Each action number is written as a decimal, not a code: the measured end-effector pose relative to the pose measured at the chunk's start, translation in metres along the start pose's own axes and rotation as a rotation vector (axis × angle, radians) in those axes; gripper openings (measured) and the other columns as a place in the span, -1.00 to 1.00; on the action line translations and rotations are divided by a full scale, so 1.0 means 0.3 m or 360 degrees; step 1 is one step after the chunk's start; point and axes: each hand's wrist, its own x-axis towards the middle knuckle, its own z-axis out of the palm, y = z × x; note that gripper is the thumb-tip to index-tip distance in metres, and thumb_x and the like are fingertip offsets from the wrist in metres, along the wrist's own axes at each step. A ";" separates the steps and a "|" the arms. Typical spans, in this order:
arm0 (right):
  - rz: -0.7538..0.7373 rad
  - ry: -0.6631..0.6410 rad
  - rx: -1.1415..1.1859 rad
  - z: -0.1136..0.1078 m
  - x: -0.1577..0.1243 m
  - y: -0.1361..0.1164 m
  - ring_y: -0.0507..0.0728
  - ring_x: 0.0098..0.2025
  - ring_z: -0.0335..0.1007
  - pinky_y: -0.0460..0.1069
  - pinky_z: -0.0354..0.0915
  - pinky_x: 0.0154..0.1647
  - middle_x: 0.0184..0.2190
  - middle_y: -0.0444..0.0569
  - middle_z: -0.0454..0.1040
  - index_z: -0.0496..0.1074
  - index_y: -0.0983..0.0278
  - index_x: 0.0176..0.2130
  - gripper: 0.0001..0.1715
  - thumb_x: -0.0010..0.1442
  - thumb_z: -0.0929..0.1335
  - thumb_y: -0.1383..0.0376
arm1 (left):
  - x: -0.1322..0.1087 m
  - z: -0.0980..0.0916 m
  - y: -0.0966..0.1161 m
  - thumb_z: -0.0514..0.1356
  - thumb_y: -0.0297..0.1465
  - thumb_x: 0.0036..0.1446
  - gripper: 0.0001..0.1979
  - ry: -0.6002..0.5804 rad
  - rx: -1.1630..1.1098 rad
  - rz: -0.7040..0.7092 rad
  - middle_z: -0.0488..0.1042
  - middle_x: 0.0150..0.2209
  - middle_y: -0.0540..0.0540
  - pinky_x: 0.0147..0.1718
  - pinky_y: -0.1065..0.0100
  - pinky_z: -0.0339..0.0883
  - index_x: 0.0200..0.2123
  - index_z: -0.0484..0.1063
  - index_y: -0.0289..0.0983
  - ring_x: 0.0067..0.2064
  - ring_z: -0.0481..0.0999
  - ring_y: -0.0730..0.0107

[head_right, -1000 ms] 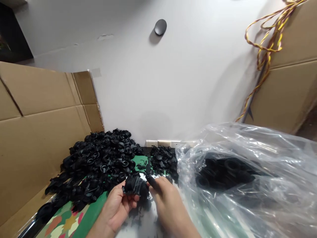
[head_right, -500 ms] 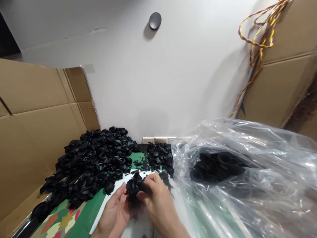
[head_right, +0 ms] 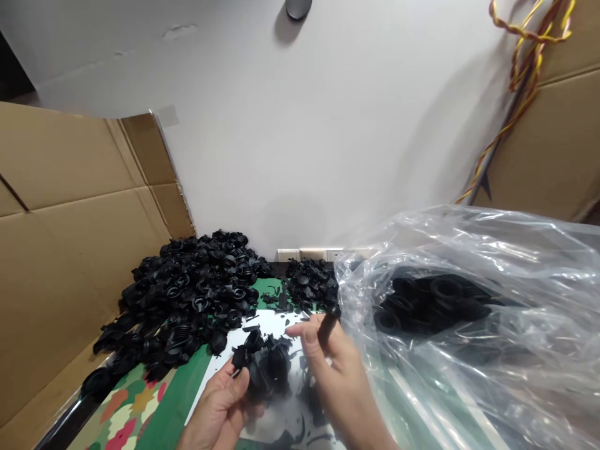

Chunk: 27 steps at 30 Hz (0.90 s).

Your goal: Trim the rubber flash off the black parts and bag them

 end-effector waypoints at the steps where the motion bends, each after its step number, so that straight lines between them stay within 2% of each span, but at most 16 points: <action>1: -0.0005 -0.0013 0.0005 0.002 -0.010 -0.003 0.22 -0.25 0.34 0.02 0.27 -0.29 -0.31 0.01 0.46 0.54 0.21 -0.42 -0.42 0.04 0.25 -0.18 | 0.000 0.000 -0.004 0.42 -0.36 -0.20 -0.62 -0.0010 -0.0021 0.0027 0.55 -0.37 -0.15 -0.63 0.45 0.27 -0.23 0.52 -0.31 -0.46 0.47 0.34; 3: 0.0063 -0.0054 0.0052 0.013 -0.026 -0.002 0.14 -0.43 0.31 -0.03 0.22 -0.44 -0.52 -0.04 0.41 0.53 0.24 -0.47 -0.36 -0.02 0.26 -0.24 | 0.005 -0.001 -0.015 0.44 -0.39 -0.24 -0.61 -0.0029 -0.0058 0.0072 0.54 -0.37 -0.14 -0.65 0.47 0.25 -0.25 0.53 -0.30 -0.48 0.44 0.37; 5: 0.0290 -0.0112 0.0230 0.027 -0.035 0.008 0.02 -0.66 0.13 -0.09 0.06 -0.63 -0.74 -0.18 0.21 0.47 0.28 -0.51 -0.33 -0.08 0.29 -0.27 | 0.012 -0.004 -0.025 0.45 -0.40 -0.29 -0.60 -0.0037 -0.0065 0.0090 0.54 -0.40 -0.13 -0.66 0.48 0.25 -0.27 0.54 -0.31 -0.50 0.43 0.40; 7: 0.0528 -0.0149 0.0500 0.042 -0.036 0.023 -0.06 -0.77 -0.06 -0.12 -0.07 -0.71 -0.84 -0.30 0.04 0.39 0.29 -0.55 -0.34 -0.16 0.34 -0.27 | 0.018 -0.005 -0.032 0.47 -0.40 -0.33 -0.58 -0.0030 -0.0063 0.0082 0.55 -0.42 -0.14 -0.64 0.46 0.29 -0.29 0.55 -0.33 -0.50 0.43 0.39; 9: 0.0682 -0.0150 0.0738 0.054 -0.037 0.036 -0.08 -0.80 -0.05 -0.13 -0.06 -0.71 -0.87 -0.30 0.10 0.33 0.28 -0.55 -0.38 -0.22 0.41 -0.22 | 0.021 -0.003 -0.036 0.48 -0.41 -0.36 -0.56 -0.0021 -0.0071 0.0055 0.56 -0.41 -0.15 -0.62 0.44 0.33 -0.29 0.55 -0.33 -0.48 0.46 0.35; 11: 0.0742 -0.0129 0.0854 0.064 -0.042 0.041 -0.05 -0.76 0.10 -0.14 0.02 -0.68 -0.84 -0.21 0.26 0.35 0.29 -0.52 -0.41 -0.29 0.48 -0.14 | 0.021 0.002 -0.037 0.48 -0.42 -0.37 -0.57 -0.0019 -0.0085 0.0027 0.58 -0.39 -0.18 -0.60 0.43 0.35 -0.30 0.55 -0.34 -0.45 0.50 0.31; 15: 0.0616 -0.0057 0.0871 0.071 -0.062 0.036 0.07 -0.64 0.35 -0.08 0.22 -0.58 -0.73 -0.12 0.42 0.46 0.32 -0.44 -0.49 -0.32 0.55 0.03 | 0.020 0.010 -0.043 0.48 -0.43 -0.36 -0.55 -0.0052 -0.0138 0.0008 0.60 -0.36 -0.24 -0.55 0.41 0.36 -0.28 0.55 -0.36 -0.42 0.54 0.26; 20: 0.0370 0.0028 0.0664 0.070 -0.077 0.053 0.12 -0.56 0.42 -0.03 0.34 -0.49 -0.65 -0.11 0.47 0.53 0.29 -0.45 -0.65 -0.21 0.52 0.09 | 0.022 0.009 -0.059 0.45 -0.42 -0.28 -0.54 -0.0119 -0.0171 0.0029 0.60 -0.29 -0.27 -0.50 0.35 0.37 -0.20 0.53 -0.35 -0.40 0.54 0.21; 24: 0.0350 0.0125 0.0548 0.077 -0.081 0.055 0.15 -0.54 0.45 -0.02 0.37 -0.49 -0.63 -0.09 0.50 0.53 0.29 -0.46 -0.65 -0.20 0.51 0.09 | 0.024 0.011 -0.065 0.45 -0.38 -0.29 -0.46 -0.0145 -0.0169 0.0023 0.59 -0.26 -0.30 -0.33 0.21 0.39 -0.13 0.51 -0.33 -0.24 0.55 0.01; 27: 0.0328 0.0131 0.0524 0.082 -0.083 0.042 0.14 -0.56 0.44 -0.03 0.35 -0.51 -0.67 -0.11 0.47 0.52 0.28 -0.48 -0.67 -0.20 0.51 0.10 | 0.026 0.013 -0.067 0.45 -0.37 -0.27 -0.49 -0.0141 -0.0150 0.0041 0.59 -0.26 -0.29 -0.26 0.15 0.38 -0.15 0.52 -0.32 -0.19 0.53 -0.02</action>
